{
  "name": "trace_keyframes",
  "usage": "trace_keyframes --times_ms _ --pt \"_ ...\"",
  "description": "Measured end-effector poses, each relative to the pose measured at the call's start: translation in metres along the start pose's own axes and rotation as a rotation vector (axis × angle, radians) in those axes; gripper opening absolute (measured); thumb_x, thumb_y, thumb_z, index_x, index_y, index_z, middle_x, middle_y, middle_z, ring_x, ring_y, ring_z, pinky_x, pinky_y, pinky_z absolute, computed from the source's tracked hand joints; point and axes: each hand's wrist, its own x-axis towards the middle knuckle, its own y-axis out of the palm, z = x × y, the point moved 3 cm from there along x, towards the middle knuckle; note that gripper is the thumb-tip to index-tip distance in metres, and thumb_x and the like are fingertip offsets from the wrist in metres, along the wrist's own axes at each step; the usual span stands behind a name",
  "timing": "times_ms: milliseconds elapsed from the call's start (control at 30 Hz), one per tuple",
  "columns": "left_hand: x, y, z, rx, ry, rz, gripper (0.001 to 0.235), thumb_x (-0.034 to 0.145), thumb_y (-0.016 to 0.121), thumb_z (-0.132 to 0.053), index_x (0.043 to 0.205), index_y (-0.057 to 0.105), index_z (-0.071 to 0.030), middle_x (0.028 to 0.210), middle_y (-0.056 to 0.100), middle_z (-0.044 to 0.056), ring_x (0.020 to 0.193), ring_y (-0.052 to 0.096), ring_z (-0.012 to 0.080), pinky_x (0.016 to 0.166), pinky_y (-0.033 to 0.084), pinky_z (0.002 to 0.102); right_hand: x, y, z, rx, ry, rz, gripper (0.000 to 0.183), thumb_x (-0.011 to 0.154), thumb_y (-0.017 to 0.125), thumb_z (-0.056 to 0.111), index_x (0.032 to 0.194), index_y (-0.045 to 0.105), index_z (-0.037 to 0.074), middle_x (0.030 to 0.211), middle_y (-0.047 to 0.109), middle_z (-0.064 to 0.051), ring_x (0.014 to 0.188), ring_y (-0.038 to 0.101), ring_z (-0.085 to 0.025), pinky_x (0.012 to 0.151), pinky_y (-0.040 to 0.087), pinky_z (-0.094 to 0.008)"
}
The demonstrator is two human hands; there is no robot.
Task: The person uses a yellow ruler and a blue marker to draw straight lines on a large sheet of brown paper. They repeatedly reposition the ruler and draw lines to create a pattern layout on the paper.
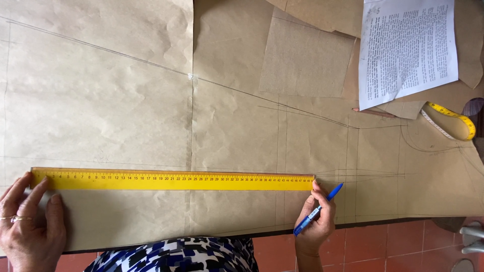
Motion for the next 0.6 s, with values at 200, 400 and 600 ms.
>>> trace_keyframes --times_ms 200,400,600 --pt "0.001 0.000 -0.003 -0.042 -0.020 0.020 0.027 0.106 0.063 0.019 0.133 0.064 0.015 0.149 0.054 0.038 0.137 0.054 0.0517 0.113 0.047 0.054 -0.001 0.000 -0.001 0.004 0.010 0.004 0.010 0.096 0.051 -0.011 0.104 0.055 -0.006 0.114 0.061 -0.021 0.113 0.063 -0.032 0.100 0.054 -0.038" --pt "0.008 -0.003 -0.018 -0.105 -0.145 0.068 0.027 0.106 0.057 0.017 0.133 0.061 0.020 0.154 0.048 0.037 0.144 0.047 0.0487 0.121 0.039 0.052 0.000 0.000 -0.002 -0.010 -0.001 -0.003 0.011 0.095 0.054 -0.012 0.104 0.055 -0.005 0.114 0.061 -0.020 0.111 0.064 -0.031 0.100 0.054 -0.037" --pt "-0.005 0.011 0.000 -0.222 -0.150 0.074 0.028 0.106 0.050 0.020 0.133 0.054 0.026 0.158 0.040 0.044 0.144 0.044 0.0516 0.117 0.036 0.050 0.001 0.001 -0.002 -0.013 0.008 -0.042 0.014 0.091 0.058 -0.014 0.102 0.056 -0.005 0.112 0.062 -0.020 0.110 0.065 -0.030 0.100 0.054 -0.036"
